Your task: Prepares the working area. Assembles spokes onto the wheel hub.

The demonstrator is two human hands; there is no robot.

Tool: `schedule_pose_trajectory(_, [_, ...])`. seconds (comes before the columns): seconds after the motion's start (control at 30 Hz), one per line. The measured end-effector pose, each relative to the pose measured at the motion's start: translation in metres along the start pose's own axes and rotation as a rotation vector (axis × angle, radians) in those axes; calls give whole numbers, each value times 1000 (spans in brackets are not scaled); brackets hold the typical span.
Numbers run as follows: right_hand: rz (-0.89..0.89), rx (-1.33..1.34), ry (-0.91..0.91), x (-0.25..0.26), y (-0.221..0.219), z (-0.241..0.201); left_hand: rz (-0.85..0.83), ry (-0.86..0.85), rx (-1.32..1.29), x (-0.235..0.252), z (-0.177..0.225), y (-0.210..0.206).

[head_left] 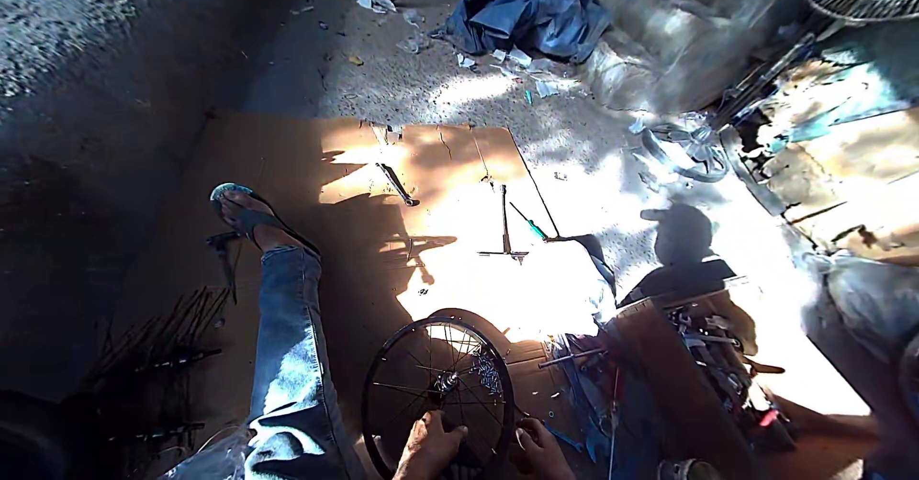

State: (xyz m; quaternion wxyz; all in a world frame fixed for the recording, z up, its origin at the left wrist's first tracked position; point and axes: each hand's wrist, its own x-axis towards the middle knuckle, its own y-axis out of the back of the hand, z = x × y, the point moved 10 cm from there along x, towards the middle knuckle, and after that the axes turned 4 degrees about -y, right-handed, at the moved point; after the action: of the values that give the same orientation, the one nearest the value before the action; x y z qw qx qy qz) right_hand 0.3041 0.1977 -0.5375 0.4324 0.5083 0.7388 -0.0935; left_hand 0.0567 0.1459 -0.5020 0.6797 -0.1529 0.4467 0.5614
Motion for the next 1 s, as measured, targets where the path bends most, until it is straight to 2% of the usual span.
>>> schedule_pose_trajectory(0.13, [201,-295,343,0,9,-38,32,-1,-249,15,-8,-34])
schedule_pose_trajectory(0.23, [154,-430,417,-1,6,-60,48,-28,-287,14,-10,-45])
schedule_pose_trajectory(0.3, [195,-458,460,-3,7,-63,93,-38,-300,8,-10,-41])
schedule_pose_trajectory(0.37, [225,-366,415,-1,10,-51,134,-41,-324,-1,-11,-33])
schedule_pose_trajectory(0.43, [188,-154,267,5,7,-22,165,-34,-327,-5,-15,-28])
schedule_pose_trajectory(0.5, [4,193,23,10,-11,10,199,-29,-275,-5,-17,-25])
schedule_pose_trajectory(0.57, [-130,485,-87,5,-29,17,227,-33,-249,-4,-16,-24])
schedule_pose_trajectory(0.67, [-145,569,74,-3,-26,-2,250,-17,-285,-4,-18,-29])
schedule_pose_trajectory(0.77, [-155,489,291,-6,-18,-35,246,-1,-425,-2,-23,-33])
schedule_pose_trajectory(0.87, [-133,395,453,-7,-11,-63,238,-84,-526,1,-24,-31])
schedule_pose_trajectory(1.0, [-90,332,589,-6,-5,-87,360,-190,-493,-1,-19,-13])
